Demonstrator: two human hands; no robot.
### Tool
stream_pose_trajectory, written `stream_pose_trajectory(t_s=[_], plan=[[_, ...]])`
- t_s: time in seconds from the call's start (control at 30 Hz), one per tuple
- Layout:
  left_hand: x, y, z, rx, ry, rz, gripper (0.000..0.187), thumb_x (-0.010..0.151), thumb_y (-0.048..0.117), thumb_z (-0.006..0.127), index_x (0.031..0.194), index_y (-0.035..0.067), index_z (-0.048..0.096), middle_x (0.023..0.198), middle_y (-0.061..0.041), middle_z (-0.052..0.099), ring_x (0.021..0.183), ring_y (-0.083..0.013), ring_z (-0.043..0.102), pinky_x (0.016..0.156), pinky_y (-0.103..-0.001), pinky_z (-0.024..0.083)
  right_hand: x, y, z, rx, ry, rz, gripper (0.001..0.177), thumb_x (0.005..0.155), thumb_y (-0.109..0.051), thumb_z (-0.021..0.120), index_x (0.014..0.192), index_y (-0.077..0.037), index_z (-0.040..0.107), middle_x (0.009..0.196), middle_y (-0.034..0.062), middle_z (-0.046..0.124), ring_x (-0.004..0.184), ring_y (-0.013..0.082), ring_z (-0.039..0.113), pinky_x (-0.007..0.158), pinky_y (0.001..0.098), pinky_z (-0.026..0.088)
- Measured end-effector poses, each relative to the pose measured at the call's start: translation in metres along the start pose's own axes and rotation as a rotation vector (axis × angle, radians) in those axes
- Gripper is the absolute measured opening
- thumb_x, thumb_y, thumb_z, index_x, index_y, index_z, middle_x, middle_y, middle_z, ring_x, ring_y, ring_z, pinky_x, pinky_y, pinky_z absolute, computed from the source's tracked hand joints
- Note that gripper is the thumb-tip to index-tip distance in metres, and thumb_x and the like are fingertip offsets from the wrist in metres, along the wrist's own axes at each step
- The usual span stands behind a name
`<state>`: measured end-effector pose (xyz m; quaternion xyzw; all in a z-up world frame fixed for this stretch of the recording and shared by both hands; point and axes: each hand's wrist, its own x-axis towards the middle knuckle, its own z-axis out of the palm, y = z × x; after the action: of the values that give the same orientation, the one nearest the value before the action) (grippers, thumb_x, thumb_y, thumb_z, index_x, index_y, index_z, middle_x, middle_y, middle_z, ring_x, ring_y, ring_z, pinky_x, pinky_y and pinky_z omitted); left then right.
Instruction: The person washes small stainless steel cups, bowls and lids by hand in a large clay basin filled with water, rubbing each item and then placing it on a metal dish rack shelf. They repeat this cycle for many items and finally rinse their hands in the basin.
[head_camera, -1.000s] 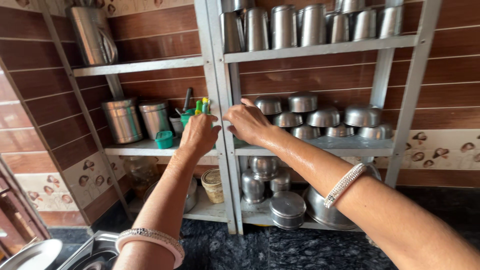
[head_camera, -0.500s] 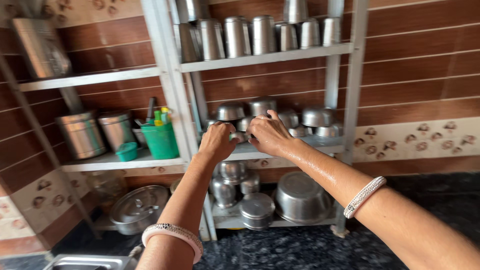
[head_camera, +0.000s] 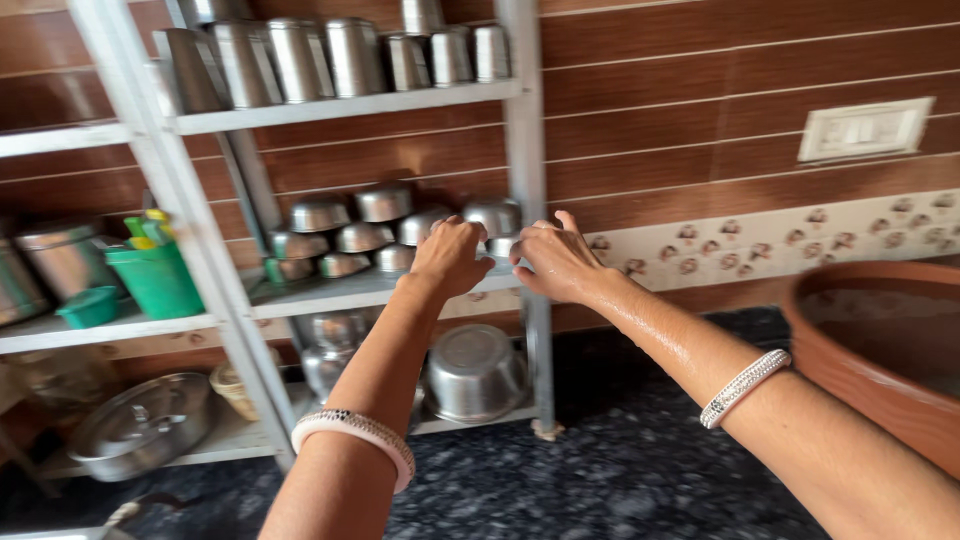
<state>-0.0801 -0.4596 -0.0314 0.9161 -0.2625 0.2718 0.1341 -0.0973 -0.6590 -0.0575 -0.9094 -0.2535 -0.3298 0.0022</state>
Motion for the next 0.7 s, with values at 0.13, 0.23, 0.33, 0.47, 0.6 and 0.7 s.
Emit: stream_pose_trajectory(t_s=[0.13,0.23,0.33,0.47,0.6,0.7], plan=[[0.017,0.069,0.027,-0.015,-0.101,0.026,0.049,0.079,0.026,0.084,0.124,0.015,0.07,0.128,-0.011,0.064,0.127,-0.0316,0.056,0.1,-0.056,0.049,-0.042,0.051,-0.012,-0.035,-0.037,0.024,0.005,0.084,-0.016,0.074,0.082,-0.013,0.076,0.087,0.0032,0.071,0.101,0.0216,0.066,0.113,0.0571,0.029],[0.029,0.119,0.05,0.001,-0.14,0.068,0.047,0.079,0.029,0.084,0.123,0.019,0.07,0.129,-0.011,0.064,0.129,-0.0322,0.056,0.101,-0.056,0.049,-0.077,0.088,-0.021,-0.063,-0.045,0.041,0.007,0.086,-0.014,0.072,0.08,-0.014,0.075,0.085,0.0026,0.07,0.101,0.0221,0.066,0.112,0.0576,0.028],[0.038,0.165,0.081,0.014,-0.2,0.082,0.04,0.08,0.033,0.083,0.118,0.024,0.073,0.129,-0.01,0.064,0.131,-0.0324,0.055,0.103,-0.057,0.048,-0.113,0.121,-0.025,-0.077,-0.078,0.053,0.006,0.085,-0.011,0.071,0.083,-0.014,0.075,0.085,0.0026,0.07,0.104,0.0222,0.065,0.111,0.0578,0.027],[0.055,0.217,0.12,0.039,-0.233,0.147,0.048,0.078,0.035,0.086,0.121,0.02,0.07,0.131,-0.013,0.06,0.129,-0.0341,0.055,0.101,-0.059,0.049,-0.162,0.166,-0.033,-0.09,-0.067,0.049,0.007,0.079,-0.009,0.073,0.082,-0.014,0.076,0.092,0.0024,0.07,0.102,0.0218,0.066,0.111,0.0588,0.027],[0.073,0.267,0.154,-0.021,-0.254,0.168,0.052,0.077,0.039,0.085,0.123,0.019,0.067,0.132,-0.01,0.062,0.129,-0.0323,0.056,0.1,-0.061,0.049,-0.202,0.205,-0.043,-0.165,-0.14,0.108,0.004,0.081,-0.012,0.074,0.084,-0.015,0.076,0.089,0.0052,0.069,0.101,0.0217,0.066,0.11,0.0611,0.026],[0.092,0.305,0.179,-0.072,-0.278,0.198,0.052,0.078,0.042,0.083,0.123,0.019,0.068,0.134,-0.012,0.062,0.129,-0.0331,0.057,0.102,-0.061,0.047,-0.233,0.234,-0.054,-0.171,-0.216,0.203,0.006,0.087,-0.014,0.068,0.084,-0.016,0.073,0.086,0.0034,0.07,0.102,0.0208,0.067,0.11,0.0562,0.031]])
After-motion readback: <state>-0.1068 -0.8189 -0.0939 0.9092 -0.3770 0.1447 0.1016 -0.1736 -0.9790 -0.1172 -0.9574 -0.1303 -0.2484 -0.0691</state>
